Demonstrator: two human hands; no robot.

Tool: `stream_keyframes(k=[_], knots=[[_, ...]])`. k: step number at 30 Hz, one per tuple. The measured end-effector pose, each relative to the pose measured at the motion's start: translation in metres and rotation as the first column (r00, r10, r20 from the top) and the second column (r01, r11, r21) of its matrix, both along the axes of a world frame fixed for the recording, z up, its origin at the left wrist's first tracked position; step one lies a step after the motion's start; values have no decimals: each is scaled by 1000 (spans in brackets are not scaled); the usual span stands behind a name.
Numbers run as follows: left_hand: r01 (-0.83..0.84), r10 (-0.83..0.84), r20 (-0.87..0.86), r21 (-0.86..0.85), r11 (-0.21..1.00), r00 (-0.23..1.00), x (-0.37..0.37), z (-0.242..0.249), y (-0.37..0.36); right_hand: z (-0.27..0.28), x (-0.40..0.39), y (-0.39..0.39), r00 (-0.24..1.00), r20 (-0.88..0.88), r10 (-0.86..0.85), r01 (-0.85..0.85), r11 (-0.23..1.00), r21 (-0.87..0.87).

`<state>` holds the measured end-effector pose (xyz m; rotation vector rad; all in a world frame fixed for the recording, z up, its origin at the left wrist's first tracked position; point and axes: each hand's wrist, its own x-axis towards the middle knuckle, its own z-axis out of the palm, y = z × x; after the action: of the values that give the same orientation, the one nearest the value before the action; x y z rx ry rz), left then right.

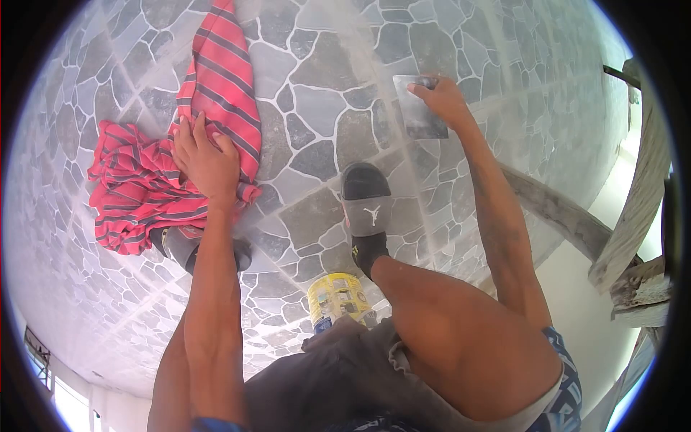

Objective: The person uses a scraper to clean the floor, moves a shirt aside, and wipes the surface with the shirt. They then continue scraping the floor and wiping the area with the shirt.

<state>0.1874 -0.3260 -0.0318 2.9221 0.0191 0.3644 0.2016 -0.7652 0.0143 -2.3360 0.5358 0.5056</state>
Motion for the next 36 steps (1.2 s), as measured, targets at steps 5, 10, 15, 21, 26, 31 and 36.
stream_keyframes(k=[5, 10, 15, 21, 26, 31, 36], knots=[[-11, 10, 30, 33, 999, 1000, 1, -6, -5, -5, -11, 14, 1000, -3, 19, -19, 1000, 20], [1, -1, 33, 19, 1000, 999, 3, -4, -1, 13, -29, 35, 981, 85, 173, -162, 978, -130], [-2, 2, 41, 11, 1000, 999, 2, -6, -1, 0, -75, 84, 947, 53, 318, -269, 870, -413], [-23, 22, 27, 30, 999, 999, 3, -6, -2, 1, -60, 102, 908, 19, 419, -334, 750, -570], [-11, 10, 28, 13, 1000, 1000, 0, -3, -4, 2, -49, 102, 913, -10, 409, -341, 748, -569], [-24, 24, 27, -3, 1000, 999, -2, -6, -2, 5, -49, 111, 912, -91, 400, -379, 735, -562], [-40, 40, 26, -6, 999, 999, 3, -5, -3, 6, -49, 127, 881, -219, 419, -461, 660, -593]])
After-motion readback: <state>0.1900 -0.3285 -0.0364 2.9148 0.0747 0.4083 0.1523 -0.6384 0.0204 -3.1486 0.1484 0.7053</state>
